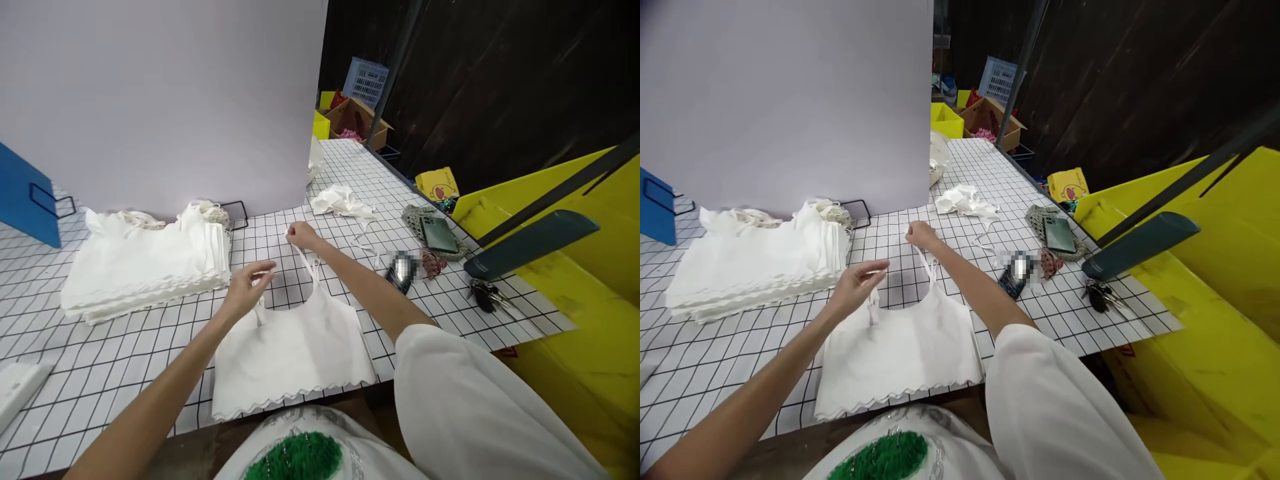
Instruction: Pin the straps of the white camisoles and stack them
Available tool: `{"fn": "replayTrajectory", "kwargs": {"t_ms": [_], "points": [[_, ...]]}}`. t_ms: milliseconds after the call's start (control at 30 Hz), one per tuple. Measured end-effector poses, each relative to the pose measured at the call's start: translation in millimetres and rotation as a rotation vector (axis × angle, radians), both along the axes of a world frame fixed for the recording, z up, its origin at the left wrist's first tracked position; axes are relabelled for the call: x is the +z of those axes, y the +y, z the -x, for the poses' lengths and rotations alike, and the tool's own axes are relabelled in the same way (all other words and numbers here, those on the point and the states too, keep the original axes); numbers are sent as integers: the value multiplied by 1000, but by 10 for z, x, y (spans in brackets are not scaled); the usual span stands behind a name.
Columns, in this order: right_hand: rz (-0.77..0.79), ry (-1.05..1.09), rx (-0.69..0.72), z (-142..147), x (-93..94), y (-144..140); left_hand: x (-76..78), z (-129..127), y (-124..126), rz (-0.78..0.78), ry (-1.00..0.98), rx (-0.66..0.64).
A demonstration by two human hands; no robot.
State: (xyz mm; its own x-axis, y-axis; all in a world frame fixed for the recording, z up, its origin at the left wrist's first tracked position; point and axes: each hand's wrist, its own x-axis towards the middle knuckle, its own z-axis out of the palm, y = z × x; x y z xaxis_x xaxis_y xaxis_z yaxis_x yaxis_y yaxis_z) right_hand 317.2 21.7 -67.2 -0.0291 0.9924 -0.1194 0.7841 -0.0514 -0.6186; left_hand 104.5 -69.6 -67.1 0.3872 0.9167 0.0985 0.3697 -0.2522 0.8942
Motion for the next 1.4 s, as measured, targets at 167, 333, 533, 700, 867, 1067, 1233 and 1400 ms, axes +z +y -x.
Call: {"fn": "replayTrajectory", "kwargs": {"t_ms": [167, 333, 533, 700, 867, 1067, 1233, 1400], "points": [[17, 358, 318, -206, 237, -333, 160, -174, 301, -203, 63, -90], [2, 613, 547, -393, 474, -693, 325, -287, 251, 223, 139, -358], [-407, 207, 465, -562, 266, -1167, 513, -20, -384, 88, 198, -282], [-793, 217, 420, -438, 1, -1740, 386, -42, -805, 480, 64, -420], [-722, 373, 370, -303, -1, -2156, 1, -437, -658, 887, -393, -190], [-511, 441, 242, -280, 48, -2450, -91, -801, -606, 1065, -570, -164], [-119, 702, -203, -289, -16, -2467, -26, -851, -736, 1027, -639, -148], [138, 710, 40, -302, 3, -2414, -11, -878, -752, 1006, -651, -112]]}}
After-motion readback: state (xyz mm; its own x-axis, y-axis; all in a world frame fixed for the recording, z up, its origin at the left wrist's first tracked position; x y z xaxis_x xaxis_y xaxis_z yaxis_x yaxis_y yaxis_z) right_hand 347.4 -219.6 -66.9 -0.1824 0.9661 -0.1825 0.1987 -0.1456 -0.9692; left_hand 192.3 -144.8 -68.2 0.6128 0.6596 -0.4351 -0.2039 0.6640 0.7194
